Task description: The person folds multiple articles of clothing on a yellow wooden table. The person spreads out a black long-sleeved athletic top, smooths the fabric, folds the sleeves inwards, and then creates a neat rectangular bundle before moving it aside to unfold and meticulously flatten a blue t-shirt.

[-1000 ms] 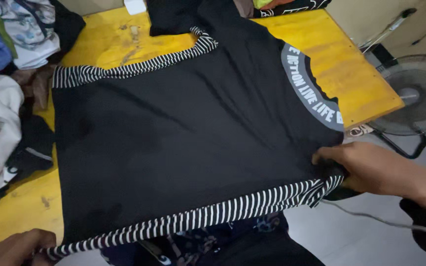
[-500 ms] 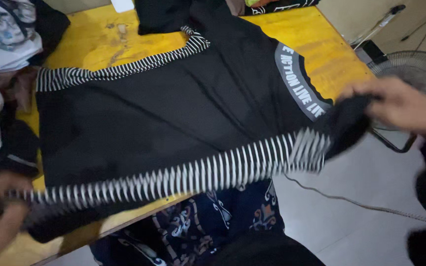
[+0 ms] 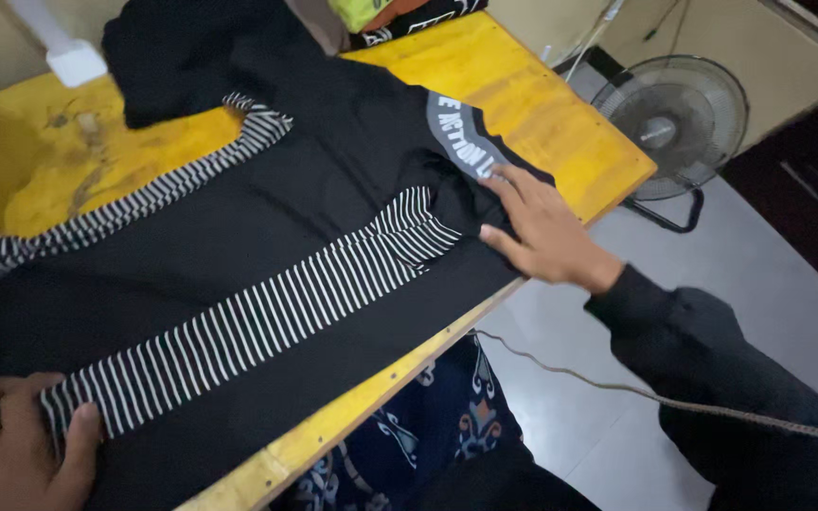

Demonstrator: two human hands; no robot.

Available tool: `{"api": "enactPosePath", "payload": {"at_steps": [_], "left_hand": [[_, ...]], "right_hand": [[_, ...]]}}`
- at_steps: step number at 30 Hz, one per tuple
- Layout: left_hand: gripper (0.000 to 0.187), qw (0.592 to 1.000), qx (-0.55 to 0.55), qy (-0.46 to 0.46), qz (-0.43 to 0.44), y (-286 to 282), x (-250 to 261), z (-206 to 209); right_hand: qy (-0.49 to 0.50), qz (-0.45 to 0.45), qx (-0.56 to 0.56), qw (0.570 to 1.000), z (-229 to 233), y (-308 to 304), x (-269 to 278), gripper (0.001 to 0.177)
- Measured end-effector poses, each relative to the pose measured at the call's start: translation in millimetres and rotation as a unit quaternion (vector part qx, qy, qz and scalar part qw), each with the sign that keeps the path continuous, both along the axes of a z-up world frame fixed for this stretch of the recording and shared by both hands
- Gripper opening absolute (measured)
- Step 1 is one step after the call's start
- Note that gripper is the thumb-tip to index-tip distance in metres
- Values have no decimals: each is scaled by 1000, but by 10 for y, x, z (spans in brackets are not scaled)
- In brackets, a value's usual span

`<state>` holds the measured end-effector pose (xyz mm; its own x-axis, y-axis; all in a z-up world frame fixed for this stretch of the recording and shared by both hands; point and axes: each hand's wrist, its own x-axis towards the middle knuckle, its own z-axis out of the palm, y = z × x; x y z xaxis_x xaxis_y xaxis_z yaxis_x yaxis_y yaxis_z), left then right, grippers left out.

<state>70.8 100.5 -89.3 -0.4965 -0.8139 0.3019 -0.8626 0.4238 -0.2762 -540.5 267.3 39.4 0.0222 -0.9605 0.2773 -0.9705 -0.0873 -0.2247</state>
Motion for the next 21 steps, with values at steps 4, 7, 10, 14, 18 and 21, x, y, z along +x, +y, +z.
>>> {"api": "enactPosePath", "payload": {"at_steps": [4,7,10,14,18,21], "left_hand": [[52,999,-27,-20,-4,-102,34,-70],[51,1000,-11,28,-5,-99,60,-124],[48,996,-4,85,17,-100,111,-341],[44,993,-17,119,6,-110,227,-614],[47,992,-19,124,14,-116,197,-637],[48,994,-9,110,12,-76,123,-454]], "right_hand": [[-5,17,14,1000,39,-225,-277,65],[-17,15,21,1000,36,-264,-347,60],[-67,11,18,998,-15,-297,-407,49],[-98,-20,-10,995,-66,-407,-437,38],[-44,-62,-81,994,-199,-612,-401,26],[-138,-177,9,974,-152,-769,-506,26]]}}
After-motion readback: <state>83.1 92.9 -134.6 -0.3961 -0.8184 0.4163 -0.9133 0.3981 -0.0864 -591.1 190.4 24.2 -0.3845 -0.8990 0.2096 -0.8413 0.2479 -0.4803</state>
